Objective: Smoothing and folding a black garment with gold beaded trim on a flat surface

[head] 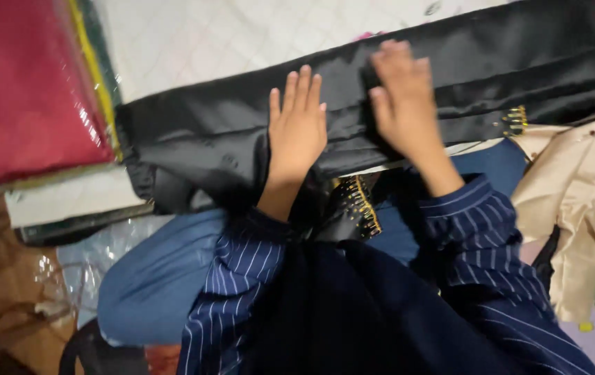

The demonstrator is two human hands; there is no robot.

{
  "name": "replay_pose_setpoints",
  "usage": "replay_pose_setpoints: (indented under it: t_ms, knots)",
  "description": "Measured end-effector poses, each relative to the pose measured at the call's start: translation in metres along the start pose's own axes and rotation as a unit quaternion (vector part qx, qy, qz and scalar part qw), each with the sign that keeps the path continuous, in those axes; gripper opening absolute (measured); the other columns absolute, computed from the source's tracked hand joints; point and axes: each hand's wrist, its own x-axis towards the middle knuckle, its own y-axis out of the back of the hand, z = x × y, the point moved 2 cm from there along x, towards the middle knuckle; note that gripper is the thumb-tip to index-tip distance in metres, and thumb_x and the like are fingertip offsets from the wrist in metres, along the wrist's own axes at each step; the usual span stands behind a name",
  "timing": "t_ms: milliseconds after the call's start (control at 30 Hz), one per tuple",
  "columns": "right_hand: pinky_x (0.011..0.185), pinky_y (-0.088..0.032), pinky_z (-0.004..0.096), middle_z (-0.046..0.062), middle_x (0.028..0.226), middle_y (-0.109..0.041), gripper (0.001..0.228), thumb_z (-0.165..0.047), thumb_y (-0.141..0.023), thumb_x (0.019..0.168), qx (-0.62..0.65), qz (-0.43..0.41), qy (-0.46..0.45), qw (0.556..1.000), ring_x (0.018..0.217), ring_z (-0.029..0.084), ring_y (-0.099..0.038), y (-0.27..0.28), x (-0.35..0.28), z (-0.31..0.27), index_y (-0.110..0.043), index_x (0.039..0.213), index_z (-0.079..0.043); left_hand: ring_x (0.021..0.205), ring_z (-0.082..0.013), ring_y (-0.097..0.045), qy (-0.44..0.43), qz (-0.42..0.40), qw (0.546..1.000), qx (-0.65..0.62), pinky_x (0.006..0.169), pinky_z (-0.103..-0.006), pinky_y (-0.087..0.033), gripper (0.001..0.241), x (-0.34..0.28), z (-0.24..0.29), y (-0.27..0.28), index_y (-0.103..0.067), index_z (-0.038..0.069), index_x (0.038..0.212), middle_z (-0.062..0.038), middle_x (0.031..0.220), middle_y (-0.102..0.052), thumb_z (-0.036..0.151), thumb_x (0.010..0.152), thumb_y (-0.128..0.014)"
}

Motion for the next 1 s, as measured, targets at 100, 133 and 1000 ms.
replay_pose_setpoints:
  t_ms: [100,133,1000]
  knots:
    - [0.124,-0.022,0.055,0.016,0.163,-0.039,0.052,-0.017,-0.054,0.105,0.056,-0.112,0.011,0.992,0.154,0.033,-0.031,-0.048,0.012,-0.044,-0.045,0.154,-0.002,0.151,-0.0239,-0.039,0.011,0.031,0.999,-0.003,0.121,-0.0517,-0.033,0.054,-0.009,-0.013,-0.014,-0.05,0.006,0.15,-0.008,0.162,-0.041,0.026,0.101,-0.058]
    - [0.124,-0.022,0.055,0.016,0.163,-0.039,0.052,-0.017,-0.054,0.105,0.06,-0.114,0.019,0.991,0.154,0.033,-0.031,-0.062,0.012,-0.039,-0.045,0.154,-0.002,0.151,-0.0239,-0.039,0.018,0.034,0.999,0.002,0.121,-0.0517,-0.033,0.054,-0.012,-0.024,-0.015,-0.05,0.006,0.15,-0.008,0.162,-0.041,0.026,0.101,-0.058]
    - [0.058,-0.045,0.039,0.011,0.069,-0.065,0.023,-0.014,-0.068,0.091,0.04,-0.195,0.061,0.978,0.057,0.032,-0.057,-0.021,-0.061,-0.098,-0.067,0.071,-0.001,0.153,-0.0186,-0.037,-0.128,-0.043,0.99,-0.039,0.126,-0.0457,-0.024,0.059,-0.062,-0.076,0.03,-0.048,0.019,0.157,-0.002,0.166,-0.032,0.037,0.103,-0.066]
